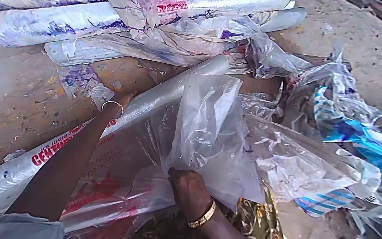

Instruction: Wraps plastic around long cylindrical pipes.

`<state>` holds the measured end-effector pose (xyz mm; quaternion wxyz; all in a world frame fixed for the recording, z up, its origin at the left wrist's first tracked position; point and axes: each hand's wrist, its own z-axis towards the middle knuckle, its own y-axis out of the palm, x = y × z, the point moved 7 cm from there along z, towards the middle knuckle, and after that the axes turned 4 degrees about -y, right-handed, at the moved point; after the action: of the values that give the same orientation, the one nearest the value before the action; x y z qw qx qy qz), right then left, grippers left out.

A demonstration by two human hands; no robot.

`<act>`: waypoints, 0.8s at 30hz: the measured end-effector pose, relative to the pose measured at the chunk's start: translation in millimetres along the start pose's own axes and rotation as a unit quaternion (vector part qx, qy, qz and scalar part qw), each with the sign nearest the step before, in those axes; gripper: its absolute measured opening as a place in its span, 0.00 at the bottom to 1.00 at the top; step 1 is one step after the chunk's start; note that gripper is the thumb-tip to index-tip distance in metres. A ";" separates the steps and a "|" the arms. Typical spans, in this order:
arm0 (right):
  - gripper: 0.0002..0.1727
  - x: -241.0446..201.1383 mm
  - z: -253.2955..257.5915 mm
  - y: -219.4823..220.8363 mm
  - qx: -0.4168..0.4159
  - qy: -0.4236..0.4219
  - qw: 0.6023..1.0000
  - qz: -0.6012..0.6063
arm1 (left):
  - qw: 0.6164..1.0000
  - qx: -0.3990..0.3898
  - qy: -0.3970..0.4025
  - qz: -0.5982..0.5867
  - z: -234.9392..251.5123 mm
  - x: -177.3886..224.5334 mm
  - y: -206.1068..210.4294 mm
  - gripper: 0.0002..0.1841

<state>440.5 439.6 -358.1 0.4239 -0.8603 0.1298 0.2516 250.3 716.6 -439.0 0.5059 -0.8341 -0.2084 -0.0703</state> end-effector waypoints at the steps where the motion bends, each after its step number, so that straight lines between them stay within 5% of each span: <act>1: 0.16 1.1 5.0 2.8 -0.067 0.022 0.997 -0.010 | 0.995 0.092 0.018 0.039 -14.1 3.5 -10.1 0.30; 3: 0.18 -1.0 11.5 6.1 -0.124 0.037 0.991 -0.028 | 0.948 0.260 0.157 0.096 -40.6 14.7 -19.7 0.25; 6: 0.19 -1.2 11.1 2.9 -0.136 0.034 0.989 -0.046 | 0.908 0.292 0.272 0.126 -56.4 24.9 -5.1 0.24; 9: 0.19 2.2 8.8 2.8 -0.142 0.052 0.987 -0.059 | 0.967 0.189 0.114 0.128 -78.0 25.6 24.2 0.32; 14: 0.18 -4.7 -1.9 -6.2 -0.106 0.056 0.990 -0.079 | 0.978 0.188 0.029 0.084 -93.0 23.1 48.1 0.40; 19: 0.14 -9.4 -14.4 -5.5 0.040 -0.025 0.996 -0.078 | 0.991 0.094 -0.083 0.041 -53.4 21.2 10.6 0.42; 24: 0.05 -8.0 -22.7 7.2 0.242 -0.125 0.953 -0.137 | 0.995 0.064 -0.074 0.023 -10.8 15.3 -9.8 0.40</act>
<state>438.0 417.2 -346.9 0.6623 -0.7035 0.0137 0.2575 261.0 715.3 -420.9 0.5425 -0.8078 -0.2299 0.0172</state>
